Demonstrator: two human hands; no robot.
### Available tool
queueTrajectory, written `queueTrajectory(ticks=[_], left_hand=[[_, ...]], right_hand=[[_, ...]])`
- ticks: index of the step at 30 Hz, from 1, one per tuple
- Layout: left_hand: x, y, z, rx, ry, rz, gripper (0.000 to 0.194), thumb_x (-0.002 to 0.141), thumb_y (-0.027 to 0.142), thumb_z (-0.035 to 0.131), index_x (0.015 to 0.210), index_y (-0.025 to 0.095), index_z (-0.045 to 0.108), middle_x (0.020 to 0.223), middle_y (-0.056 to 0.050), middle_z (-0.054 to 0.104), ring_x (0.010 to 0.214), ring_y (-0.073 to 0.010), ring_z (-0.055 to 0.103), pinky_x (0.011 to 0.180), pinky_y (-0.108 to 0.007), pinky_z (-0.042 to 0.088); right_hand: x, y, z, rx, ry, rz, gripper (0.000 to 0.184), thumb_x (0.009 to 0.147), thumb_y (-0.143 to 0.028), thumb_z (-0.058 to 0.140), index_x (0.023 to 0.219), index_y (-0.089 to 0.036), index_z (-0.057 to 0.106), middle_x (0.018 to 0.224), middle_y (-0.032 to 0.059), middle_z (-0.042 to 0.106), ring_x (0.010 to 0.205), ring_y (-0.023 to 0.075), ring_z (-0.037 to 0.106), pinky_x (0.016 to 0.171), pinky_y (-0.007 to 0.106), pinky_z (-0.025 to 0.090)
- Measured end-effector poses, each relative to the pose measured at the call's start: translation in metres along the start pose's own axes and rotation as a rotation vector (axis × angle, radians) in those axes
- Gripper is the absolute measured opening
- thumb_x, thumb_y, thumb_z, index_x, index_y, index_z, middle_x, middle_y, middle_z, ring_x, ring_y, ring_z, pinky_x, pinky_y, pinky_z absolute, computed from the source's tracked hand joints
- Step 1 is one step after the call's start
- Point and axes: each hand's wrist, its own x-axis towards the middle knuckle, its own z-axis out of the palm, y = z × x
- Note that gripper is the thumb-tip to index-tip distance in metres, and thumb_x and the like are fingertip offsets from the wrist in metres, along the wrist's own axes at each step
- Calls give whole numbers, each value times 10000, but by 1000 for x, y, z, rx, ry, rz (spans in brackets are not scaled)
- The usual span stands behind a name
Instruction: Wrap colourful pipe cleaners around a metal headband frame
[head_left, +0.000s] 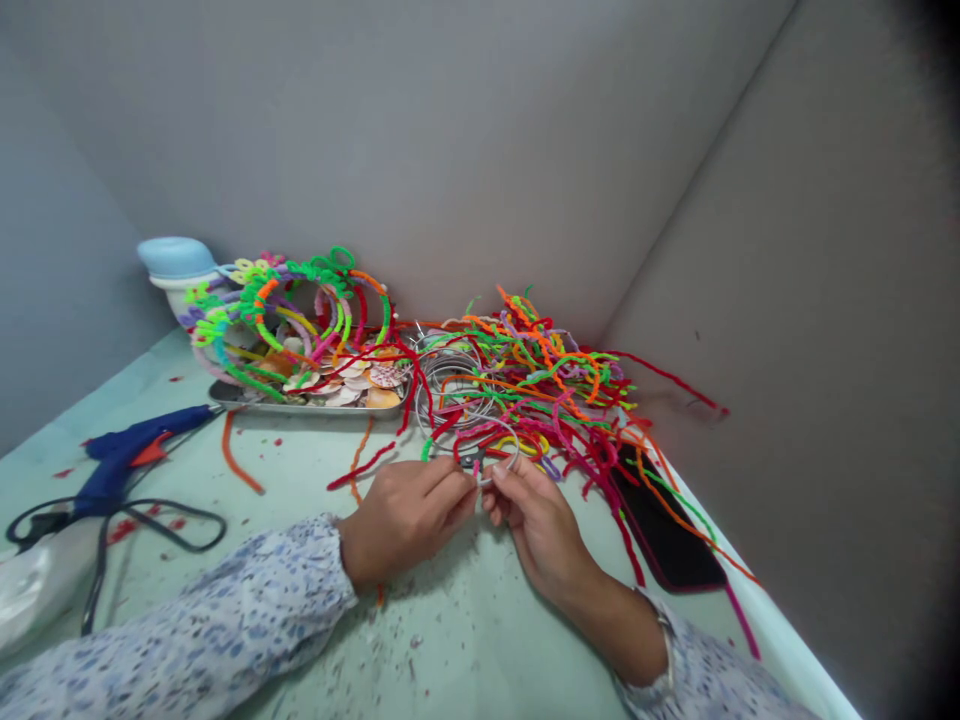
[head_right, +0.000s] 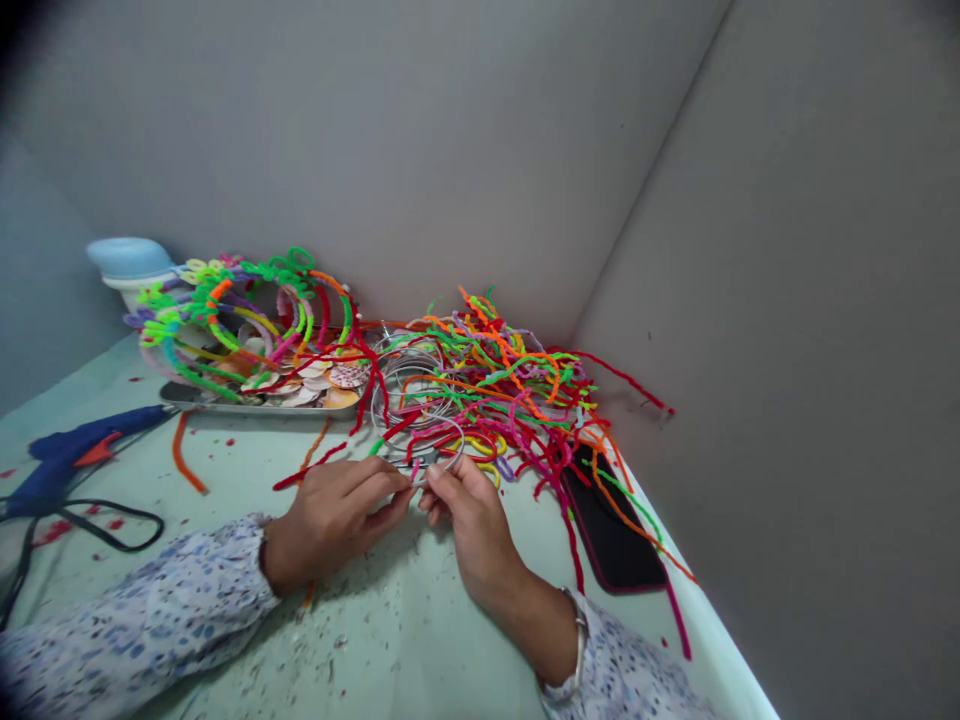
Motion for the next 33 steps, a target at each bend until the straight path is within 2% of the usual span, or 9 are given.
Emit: queueTrajectory(ticks=[4,8,13,18,26,33], left_hand=[[2,5,1,-92,-50,-163,120,883,248,522,935,167,593,825,-44,653,654,-131,601,540,-230,436],[5,10,2,-306,-98,-343,177,859,300,562,959,162,612,839,-56,645,661,-136,584,533,-220,440],[10,15,2,-627,-189,-606,140,860,247,531,867,183,656,723,-11,646,568,-117,547,504,-211,419],[14,14,3,-1044,-292,-851,179,860,272,499,816,165,636,516,51,521,377,-68,414,385,-175,333],[16,10,3,-1265,-390,-1052,214,829,342,530,745,157,597,455,54,489,361,-54,356,365,-163,206],[15,4,7,-1384,-467,-1062,247,813,386,556,787,149,620,517,42,507,403,-51,345,381,-171,204]], right_hand=[[2,0,0,32,41,12,191,795,-367,627,735,-194,574,638,-17,571,570,121,491,543,243,367],[3,2,-2,27,55,7,194,796,-377,629,744,-200,567,639,-22,571,558,118,487,531,241,359],[5,5,-6,-51,60,-14,186,829,-368,604,767,-199,558,622,-32,561,530,100,467,523,236,347],[6,5,-6,-83,60,-3,198,834,-376,593,761,-200,540,617,-37,550,526,100,464,516,237,341],[5,7,-7,-127,27,-21,216,855,-380,570,749,-207,494,603,-51,523,519,96,441,514,231,339],[6,8,-7,-169,5,-30,220,859,-385,567,772,-201,484,609,-52,532,512,84,438,508,222,344]])
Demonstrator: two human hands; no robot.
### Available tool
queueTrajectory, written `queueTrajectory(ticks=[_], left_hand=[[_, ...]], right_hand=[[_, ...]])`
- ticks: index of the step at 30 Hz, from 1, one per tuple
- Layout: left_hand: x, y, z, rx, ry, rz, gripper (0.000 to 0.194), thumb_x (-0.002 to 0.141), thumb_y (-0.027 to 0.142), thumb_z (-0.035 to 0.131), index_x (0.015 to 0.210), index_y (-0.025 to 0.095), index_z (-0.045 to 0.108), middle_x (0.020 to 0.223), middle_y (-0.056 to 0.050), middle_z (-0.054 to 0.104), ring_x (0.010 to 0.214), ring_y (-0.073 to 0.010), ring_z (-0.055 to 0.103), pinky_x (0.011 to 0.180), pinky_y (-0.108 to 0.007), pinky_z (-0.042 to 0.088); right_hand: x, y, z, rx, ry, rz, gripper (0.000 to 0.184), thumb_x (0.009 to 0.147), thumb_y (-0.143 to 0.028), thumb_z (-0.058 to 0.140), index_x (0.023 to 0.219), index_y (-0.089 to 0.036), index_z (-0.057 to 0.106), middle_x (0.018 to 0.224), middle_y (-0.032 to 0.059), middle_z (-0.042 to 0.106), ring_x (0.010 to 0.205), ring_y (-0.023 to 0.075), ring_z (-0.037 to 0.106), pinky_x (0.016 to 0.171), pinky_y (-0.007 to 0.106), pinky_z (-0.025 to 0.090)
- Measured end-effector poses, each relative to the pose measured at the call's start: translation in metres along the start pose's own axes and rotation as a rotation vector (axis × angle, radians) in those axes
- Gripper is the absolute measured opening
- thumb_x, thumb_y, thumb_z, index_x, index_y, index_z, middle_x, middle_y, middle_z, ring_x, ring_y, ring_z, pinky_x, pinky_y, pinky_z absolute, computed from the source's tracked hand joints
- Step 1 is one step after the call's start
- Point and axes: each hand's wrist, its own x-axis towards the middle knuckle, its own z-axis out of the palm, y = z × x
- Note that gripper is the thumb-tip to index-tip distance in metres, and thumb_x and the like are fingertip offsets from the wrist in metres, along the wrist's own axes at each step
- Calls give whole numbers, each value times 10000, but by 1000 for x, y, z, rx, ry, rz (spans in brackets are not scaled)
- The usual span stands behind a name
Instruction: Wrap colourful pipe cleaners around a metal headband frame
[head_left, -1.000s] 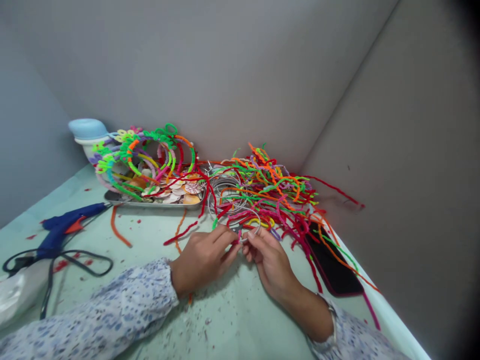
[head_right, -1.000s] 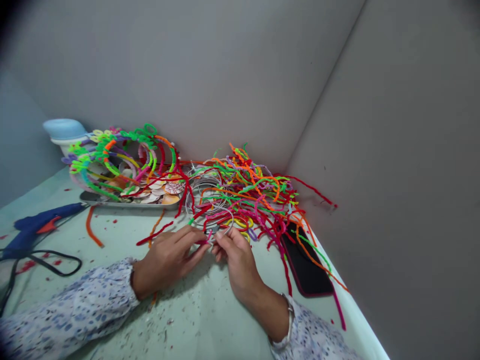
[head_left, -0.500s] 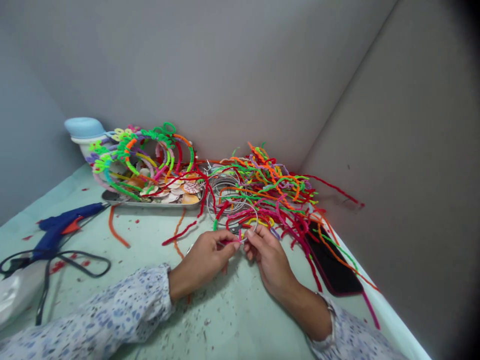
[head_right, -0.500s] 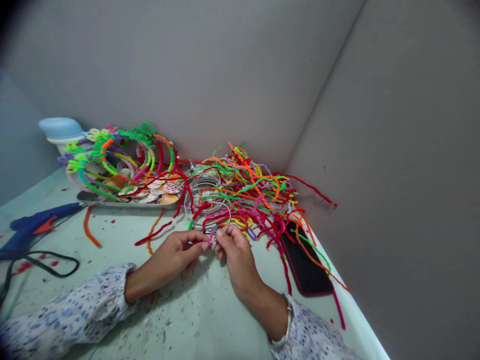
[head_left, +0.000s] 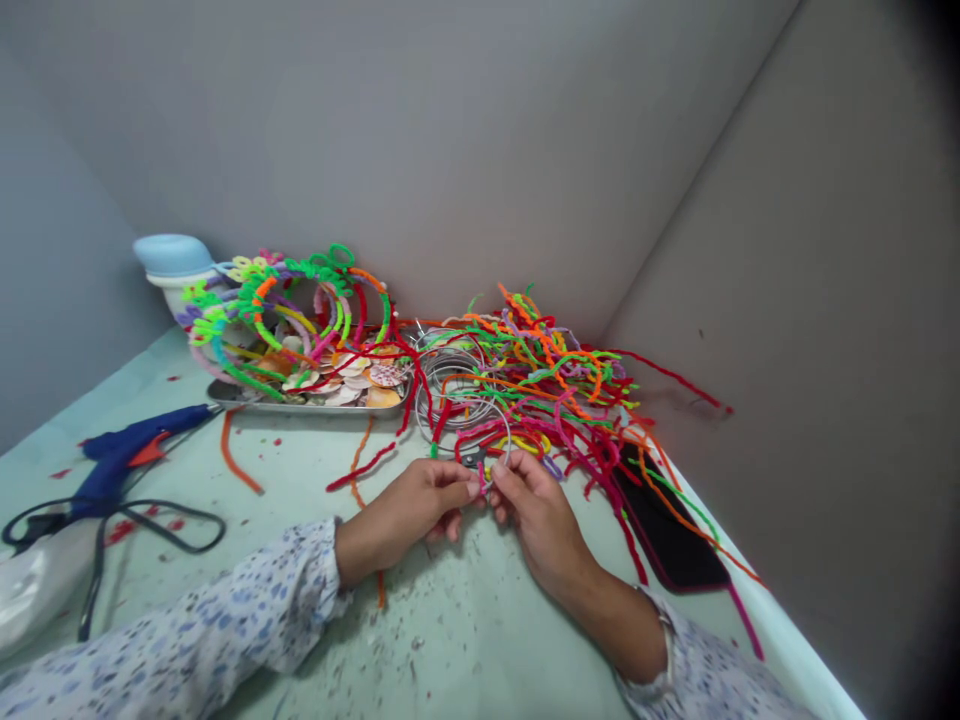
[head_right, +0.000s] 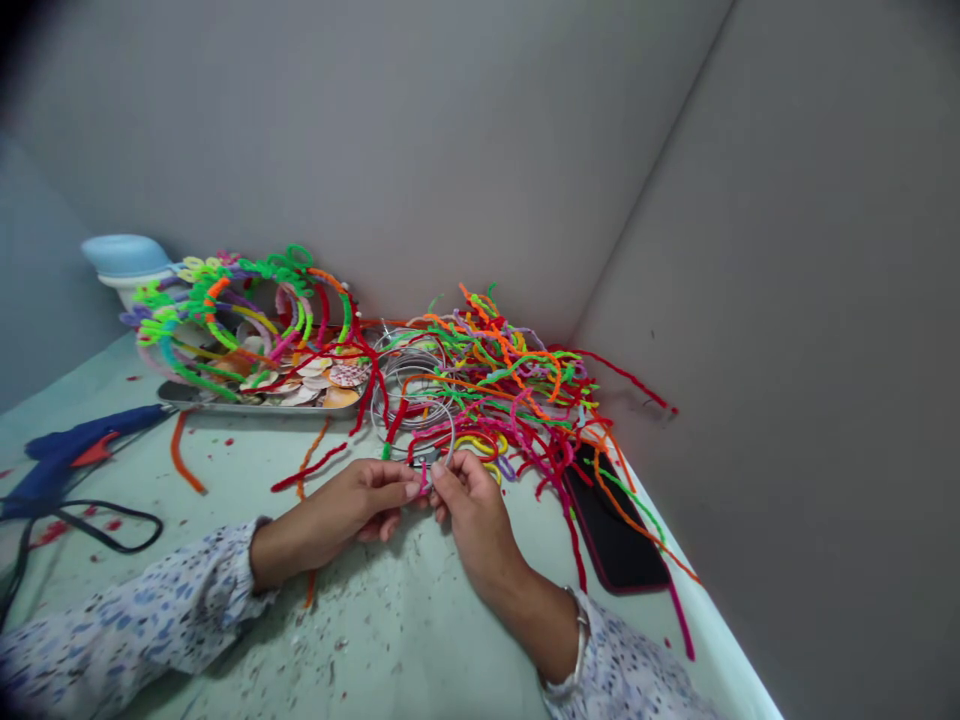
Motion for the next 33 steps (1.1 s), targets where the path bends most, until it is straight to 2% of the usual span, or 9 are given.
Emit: queueTrajectory(ticks=[6,15,19,29,33], left_hand=[[1,-3,-2,-89,47,-38,195,763,346,634,823,162,613,571,59,497,419,-36,361,391,-166,184],[-1,3,-2,-116,-21,-47,173,784,323,608,741,156,600,518,56,481,420,-40,349,393,-162,181],[-1,5,-2,-122,-35,-41,206,765,350,643,747,145,624,618,33,546,434,-29,378,386,-160,186],[0,-1,-3,-167,27,-63,167,748,312,659,803,167,598,572,70,477,417,-24,366,397,-156,193],[1,-2,-3,-135,54,-46,173,753,326,649,811,172,599,583,70,499,405,-23,372,396,-161,202]], right_hand=[[-1,-1,1,-20,12,1,213,848,-378,577,770,-201,487,605,-49,542,512,81,446,508,219,350],[-1,-6,3,-39,15,0,207,839,-373,578,774,-200,484,602,-41,572,511,84,460,502,214,361],[-2,-7,3,-49,21,0,206,830,-370,586,773,-201,484,595,-42,568,506,85,455,499,214,361],[-2,-5,3,-59,35,6,207,838,-382,578,781,-203,491,611,-48,554,508,83,456,508,217,362],[-1,-4,2,-54,43,17,213,839,-390,579,783,-203,492,605,-49,553,503,83,455,503,218,354]])
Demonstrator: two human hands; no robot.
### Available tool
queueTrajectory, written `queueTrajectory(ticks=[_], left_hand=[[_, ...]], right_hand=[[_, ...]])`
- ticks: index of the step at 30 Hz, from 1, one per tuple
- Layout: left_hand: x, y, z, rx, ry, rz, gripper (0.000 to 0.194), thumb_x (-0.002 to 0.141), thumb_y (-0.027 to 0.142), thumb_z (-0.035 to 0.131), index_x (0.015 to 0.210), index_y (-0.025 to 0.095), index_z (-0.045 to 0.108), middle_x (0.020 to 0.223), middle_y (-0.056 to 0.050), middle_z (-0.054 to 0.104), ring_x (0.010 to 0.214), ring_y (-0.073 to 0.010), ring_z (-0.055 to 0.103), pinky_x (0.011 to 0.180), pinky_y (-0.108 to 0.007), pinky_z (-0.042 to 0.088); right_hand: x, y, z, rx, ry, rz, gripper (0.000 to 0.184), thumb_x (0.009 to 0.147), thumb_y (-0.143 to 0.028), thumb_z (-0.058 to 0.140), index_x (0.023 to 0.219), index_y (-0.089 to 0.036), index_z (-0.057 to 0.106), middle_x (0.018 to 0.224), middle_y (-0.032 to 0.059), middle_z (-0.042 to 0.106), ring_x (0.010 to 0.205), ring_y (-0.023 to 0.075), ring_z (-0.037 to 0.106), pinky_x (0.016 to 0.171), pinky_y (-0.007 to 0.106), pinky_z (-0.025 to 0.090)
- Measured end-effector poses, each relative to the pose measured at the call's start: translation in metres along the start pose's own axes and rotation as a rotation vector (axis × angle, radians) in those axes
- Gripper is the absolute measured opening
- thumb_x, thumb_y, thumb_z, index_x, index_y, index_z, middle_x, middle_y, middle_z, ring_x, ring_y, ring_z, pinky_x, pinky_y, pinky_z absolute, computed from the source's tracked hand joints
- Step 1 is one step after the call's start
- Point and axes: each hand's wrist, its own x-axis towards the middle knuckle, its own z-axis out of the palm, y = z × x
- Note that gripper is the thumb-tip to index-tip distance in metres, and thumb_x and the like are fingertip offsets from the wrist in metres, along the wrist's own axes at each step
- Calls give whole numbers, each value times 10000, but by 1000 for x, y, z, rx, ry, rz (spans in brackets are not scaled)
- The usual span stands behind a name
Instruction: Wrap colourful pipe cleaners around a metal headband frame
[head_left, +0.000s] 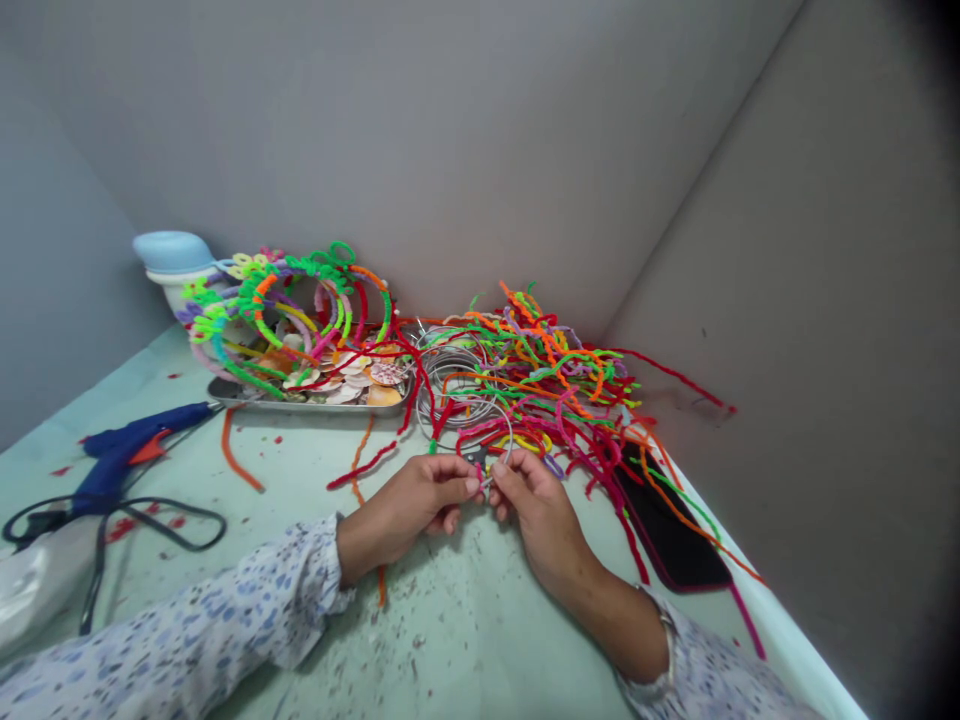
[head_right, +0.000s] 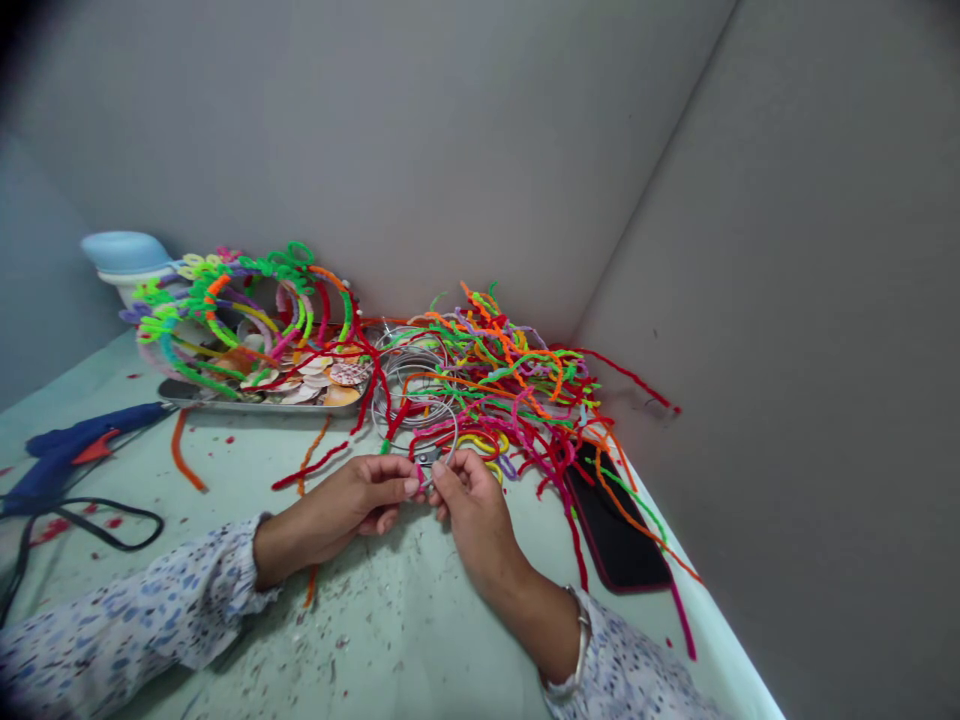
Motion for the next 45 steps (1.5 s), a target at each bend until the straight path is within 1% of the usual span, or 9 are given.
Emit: queueTrajectory(ticks=[2,6,13,16,22,27,34,40,45], left_hand=[[0,0,1,18,17,17,175,762,332,639,816,170,600,588,67,513,402,-22,375,396,-160,213],[-1,1,3,71,63,69,188,774,344,627,808,162,594,543,73,487,389,-30,383,389,-157,230],[-2,-1,5,258,137,260,218,816,350,568,812,134,604,592,36,549,390,-50,407,396,-184,303],[-1,-3,5,274,165,306,222,826,355,560,817,138,605,585,37,541,396,-55,407,395,-184,316],[-2,-1,7,206,114,280,197,809,333,585,849,140,588,593,44,548,395,-50,436,393,-174,317],[-3,-1,8,188,112,286,175,799,304,603,853,140,575,578,54,544,390,-46,447,386,-165,314],[-5,-2,6,210,85,340,158,831,300,577,808,145,553,626,31,587,387,-44,480,383,-161,332],[-7,-2,9,267,123,421,160,855,296,547,805,144,558,644,23,577,430,-48,469,414,-163,372],[-6,-3,11,219,108,386,153,829,294,570,869,146,566,709,13,592,447,-48,469,415,-165,398]], right_hand=[[1,1,0,5,-1,2,213,842,-391,577,785,-203,495,604,-51,550,503,83,455,505,219,355],[2,1,0,5,0,2,216,846,-390,576,780,-199,499,606,-49,551,501,82,451,506,219,353],[2,3,-1,41,-10,15,261,848,-420,571,738,-189,520,618,-33,554,516,91,466,515,225,364],[2,3,-1,52,-14,19,273,843,-439,572,742,-188,536,631,-22,566,521,98,473,518,231,373],[2,2,-1,80,3,29,278,826,-439,594,733,-183,536,615,-20,567,512,99,474,503,230,365],[1,1,0,92,-10,35,282,824,-445,592,729,-183,544,612,-22,570,498,95,468,492,230,356],[0,1,1,89,-17,49,303,811,-470,599,722,-188,535,606,-20,575,509,104,482,503,235,371],[0,2,1,108,-25,54,306,819,-477,590,733,-187,546,625,-8,589,525,111,504,503,238,388],[1,3,0,132,-16,50,301,826,-460,586,724,-179,551,606,-9,592,507,102,501,493,230,380]])
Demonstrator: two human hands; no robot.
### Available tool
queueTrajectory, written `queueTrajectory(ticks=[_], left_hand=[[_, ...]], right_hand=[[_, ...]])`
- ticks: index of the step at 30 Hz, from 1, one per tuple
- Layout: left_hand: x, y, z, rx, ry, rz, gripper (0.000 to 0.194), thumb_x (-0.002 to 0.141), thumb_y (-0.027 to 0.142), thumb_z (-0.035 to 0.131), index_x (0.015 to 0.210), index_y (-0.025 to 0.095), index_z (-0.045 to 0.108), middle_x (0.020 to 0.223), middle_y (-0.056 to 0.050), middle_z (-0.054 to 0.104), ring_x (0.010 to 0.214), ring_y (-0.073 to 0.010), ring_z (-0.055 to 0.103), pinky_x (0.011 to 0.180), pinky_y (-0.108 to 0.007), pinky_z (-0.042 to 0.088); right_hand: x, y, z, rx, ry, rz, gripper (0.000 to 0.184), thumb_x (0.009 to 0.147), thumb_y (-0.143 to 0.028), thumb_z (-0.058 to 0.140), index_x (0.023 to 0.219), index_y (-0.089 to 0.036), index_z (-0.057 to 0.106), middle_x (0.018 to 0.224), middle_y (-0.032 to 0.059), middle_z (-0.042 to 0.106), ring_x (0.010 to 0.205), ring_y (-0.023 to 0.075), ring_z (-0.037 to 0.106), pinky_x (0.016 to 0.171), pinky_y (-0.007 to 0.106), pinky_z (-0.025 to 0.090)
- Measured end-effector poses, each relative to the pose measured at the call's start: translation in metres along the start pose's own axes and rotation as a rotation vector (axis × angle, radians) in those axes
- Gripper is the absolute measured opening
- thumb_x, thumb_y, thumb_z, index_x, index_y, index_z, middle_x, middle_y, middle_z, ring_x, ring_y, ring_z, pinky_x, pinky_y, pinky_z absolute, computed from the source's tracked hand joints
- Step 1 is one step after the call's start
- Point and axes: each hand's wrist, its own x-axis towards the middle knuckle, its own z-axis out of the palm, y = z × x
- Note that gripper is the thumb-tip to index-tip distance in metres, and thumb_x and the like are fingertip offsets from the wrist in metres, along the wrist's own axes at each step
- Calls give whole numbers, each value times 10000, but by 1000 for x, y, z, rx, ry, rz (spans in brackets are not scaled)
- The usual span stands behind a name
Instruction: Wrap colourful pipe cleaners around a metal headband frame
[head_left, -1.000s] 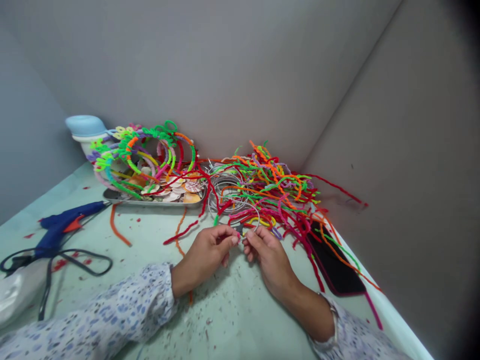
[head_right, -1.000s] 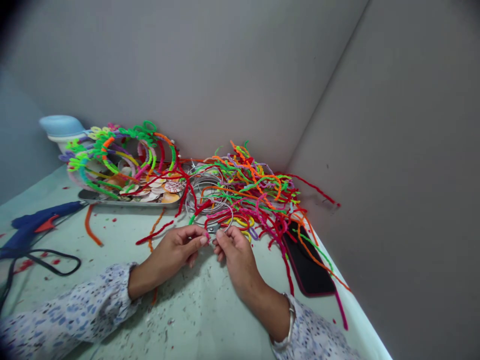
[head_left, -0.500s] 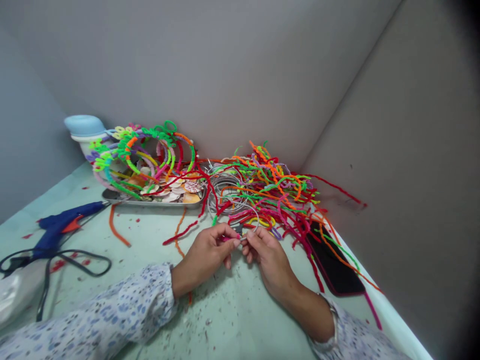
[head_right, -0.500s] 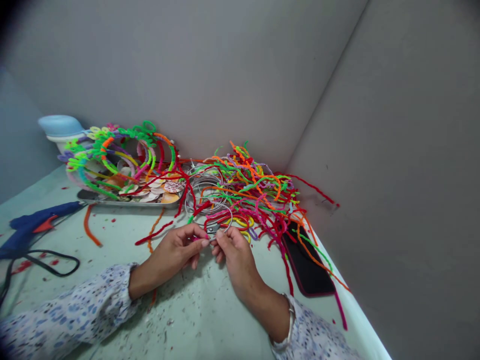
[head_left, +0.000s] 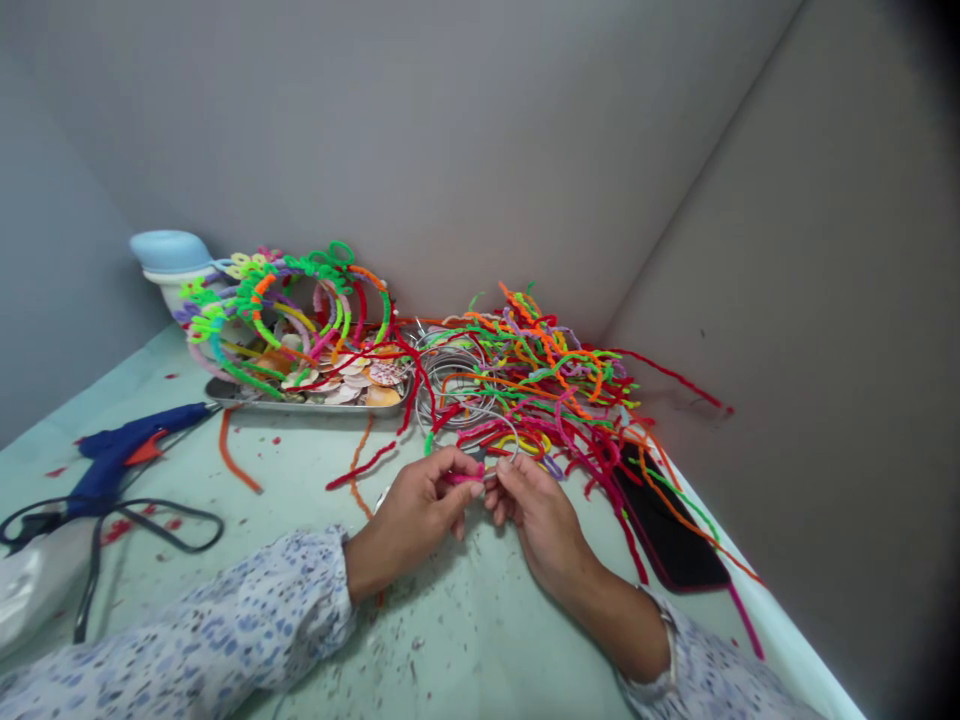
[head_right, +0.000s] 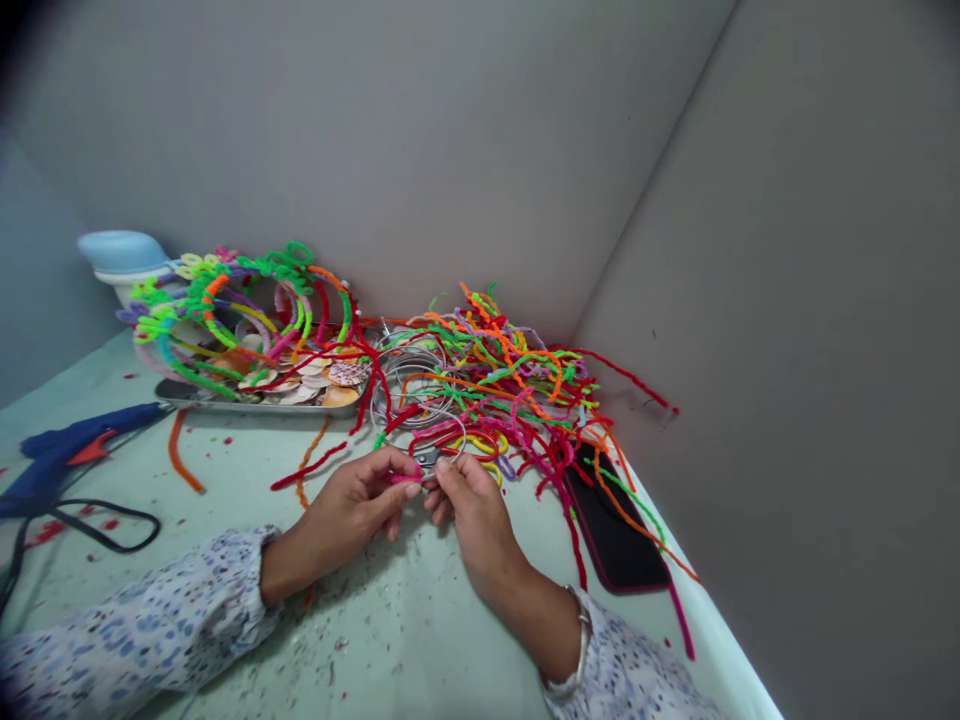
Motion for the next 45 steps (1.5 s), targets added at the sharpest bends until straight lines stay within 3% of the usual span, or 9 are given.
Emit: queueTrajectory(ticks=[7,20,33,45], left_hand=[[-1,1,0,5,-5,10,123,827,260,566,835,138,569,733,-1,599,465,-55,487,435,-178,423],[-2,1,-3,85,12,29,88,835,192,515,774,153,566,610,36,554,402,-47,467,380,-154,343],[-1,1,2,87,78,15,87,811,209,566,842,150,621,658,18,595,440,-57,469,402,-163,398],[-2,-3,-1,143,97,92,136,778,89,511,773,146,635,601,32,560,433,-50,467,402,-148,366]], right_hand=[[0,-1,0,13,-11,5,279,829,-436,589,730,-179,546,612,-14,589,511,97,490,503,225,367],[-2,-2,1,9,-19,12,273,821,-438,599,726,-188,544,600,-15,601,494,98,489,497,229,361],[-1,-4,2,71,11,18,250,814,-397,615,724,-172,552,587,-16,588,491,86,484,477,204,356],[-1,-1,0,66,-27,17,243,839,-382,594,720,-175,552,567,-17,582,474,80,475,471,200,348]])
